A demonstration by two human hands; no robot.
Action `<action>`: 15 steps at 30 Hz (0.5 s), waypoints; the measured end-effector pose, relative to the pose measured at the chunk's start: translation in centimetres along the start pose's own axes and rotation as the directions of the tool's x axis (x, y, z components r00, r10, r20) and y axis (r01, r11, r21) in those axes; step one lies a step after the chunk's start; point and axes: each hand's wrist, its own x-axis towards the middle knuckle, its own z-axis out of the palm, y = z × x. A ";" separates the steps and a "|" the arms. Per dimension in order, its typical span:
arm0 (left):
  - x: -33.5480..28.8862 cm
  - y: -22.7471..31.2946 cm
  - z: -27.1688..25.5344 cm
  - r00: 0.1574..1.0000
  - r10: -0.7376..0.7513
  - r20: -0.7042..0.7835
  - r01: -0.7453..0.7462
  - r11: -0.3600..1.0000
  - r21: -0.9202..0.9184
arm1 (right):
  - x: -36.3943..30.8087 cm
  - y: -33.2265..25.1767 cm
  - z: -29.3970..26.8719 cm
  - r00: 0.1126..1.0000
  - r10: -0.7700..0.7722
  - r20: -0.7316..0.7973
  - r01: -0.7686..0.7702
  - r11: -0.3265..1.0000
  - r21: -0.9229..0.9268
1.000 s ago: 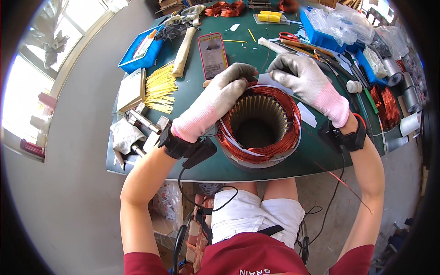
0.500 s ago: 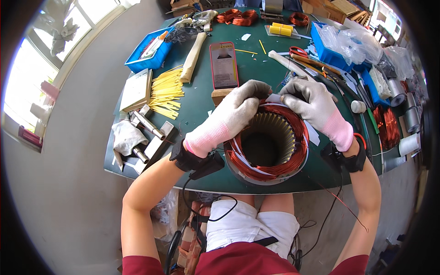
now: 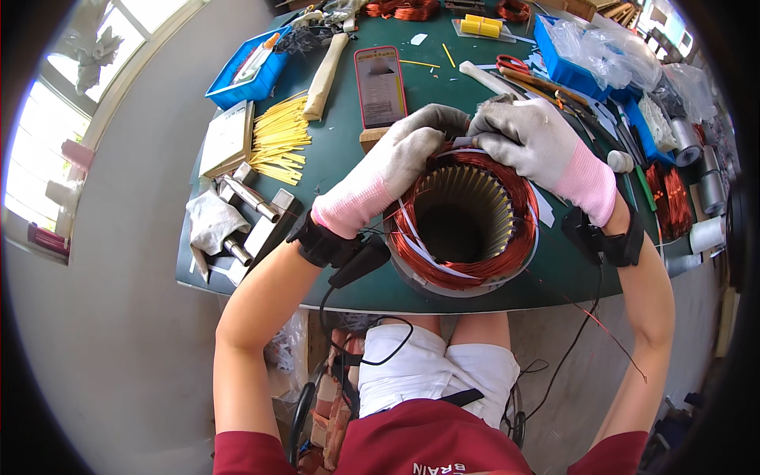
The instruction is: The person unwraps a small component from a plastic bag and places it onto a motor stator. Then, they insert several paper strips into the stator slots and use a metal tool to press them into place.
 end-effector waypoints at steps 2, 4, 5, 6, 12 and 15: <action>0.0 -0.3 0.1 1.000 0.014 -0.016 -0.014 0.999 -0.029 | -0.2 0.2 0.3 1.000 0.010 -0.009 -0.010 1.000 -0.015; -0.2 -0.5 -0.1 1.000 -0.014 -0.007 0.014 1.000 0.004 | -0.5 0.4 0.5 0.999 0.009 -0.036 -0.008 0.999 0.041; -0.3 -0.6 -0.1 1.000 -0.013 -0.008 0.013 1.000 0.004 | -0.5 0.4 0.3 0.999 0.008 -0.036 -0.006 0.999 0.040; -0.3 -0.7 -0.1 1.000 -0.008 -0.005 0.008 1.000 0.015 | -0.6 0.5 0.2 0.998 0.055 0.007 -0.056 0.997 0.059; -0.1 -0.9 -0.1 0.998 0.053 0.019 -0.054 0.997 0.056 | 0.4 -0.3 -0.2 0.994 -0.061 0.089 0.068 0.995 -0.077; -0.1 -1.0 -0.1 0.998 0.067 0.002 -0.067 0.996 0.053 | 1.5 -0.5 -0.1 0.981 -0.146 0.127 0.171 0.962 -0.213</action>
